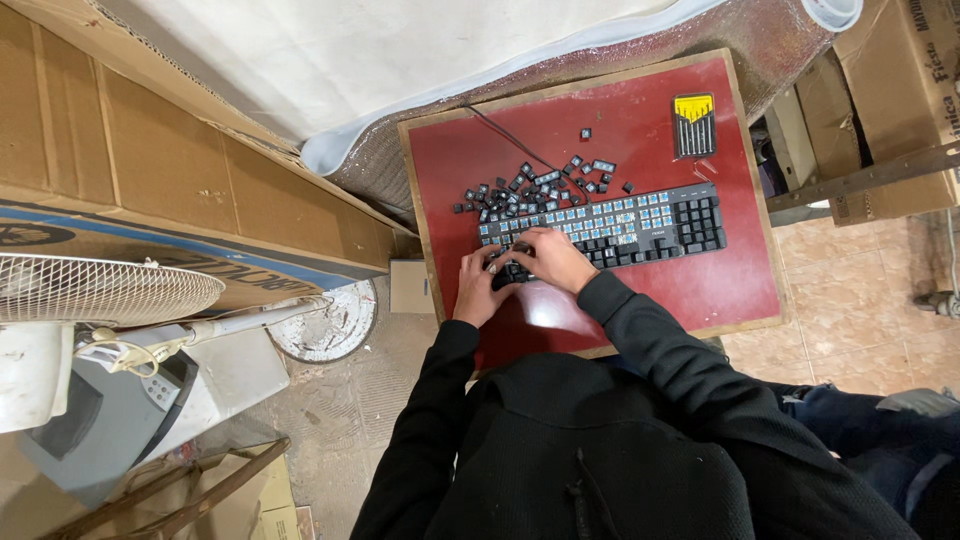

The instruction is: The person uses a keycap puller to remove keycaps from a mechanical keyboard and places them on the table. They then reinsert the keycaps one by one into their original positions on the keyboard.

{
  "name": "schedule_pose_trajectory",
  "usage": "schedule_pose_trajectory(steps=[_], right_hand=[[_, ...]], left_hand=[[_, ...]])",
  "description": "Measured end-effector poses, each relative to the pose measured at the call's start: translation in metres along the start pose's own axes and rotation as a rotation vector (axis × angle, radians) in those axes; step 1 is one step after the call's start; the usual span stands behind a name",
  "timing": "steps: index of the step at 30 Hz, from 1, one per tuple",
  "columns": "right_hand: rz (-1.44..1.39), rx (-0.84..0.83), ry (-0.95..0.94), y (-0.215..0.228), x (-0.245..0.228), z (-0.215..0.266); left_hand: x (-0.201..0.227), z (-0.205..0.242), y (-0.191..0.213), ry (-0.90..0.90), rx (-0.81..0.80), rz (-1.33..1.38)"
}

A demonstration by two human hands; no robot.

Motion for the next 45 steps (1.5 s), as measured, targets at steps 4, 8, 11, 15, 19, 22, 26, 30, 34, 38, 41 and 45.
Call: schedule_pose_trajectory(steps=[4,8,11,15,19,22,26,30,34,38,41,45], right_hand=[[0.111,-0.001,0.05,-0.001,0.0,0.008],[0.227,0.046,0.151,-0.01,0.009,0.012],[0.298,0.055,0.167,-0.011,0.003,0.022],[0.266,0.059,0.143,-0.021,-0.004,0.029],[0.195,0.132,0.14,-0.034,0.017,0.022],[0.133,0.183,0.124,-0.039,0.023,0.023],[-0.015,0.243,0.066,-0.044,0.026,0.017],[-0.09,0.337,0.037,-0.014,0.013,0.017],[-0.297,0.341,-0.079,0.02,-0.001,0.024],[-0.658,0.315,-0.157,0.026,-0.014,0.027],[-1.012,0.31,-0.1,0.009,-0.005,0.026],[-1.115,0.314,-0.112,0.006,-0.007,0.037]], left_hand=[[-0.004,-0.002,-0.004,-0.024,0.017,-0.048],[-0.003,-0.001,-0.008,-0.008,0.024,-0.041],[-0.006,-0.002,-0.012,0.004,0.037,-0.029],[-0.015,-0.005,-0.021,-0.002,0.064,-0.046],[-0.01,-0.003,-0.019,-0.009,0.097,-0.034],[-0.01,-0.002,-0.019,-0.006,0.104,-0.026],[-0.007,-0.001,-0.015,0.001,0.095,-0.017],[-0.002,-0.001,-0.007,-0.008,0.083,0.003],[0.009,0.0,0.003,0.037,0.005,0.055],[0.034,-0.003,0.018,0.095,0.015,0.163],[0.034,-0.018,0.007,0.084,0.014,0.617],[0.039,-0.025,-0.001,0.089,0.108,0.909]])
Point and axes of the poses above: each hand's wrist, its own z-axis away from the middle knuckle, its own y-axis out of the back of the hand, x = y × z, the point moved 2 cm from there along -z, towards the middle knuckle, and after that the axes turned 8 degrees about -x, right-handed, at the moved point
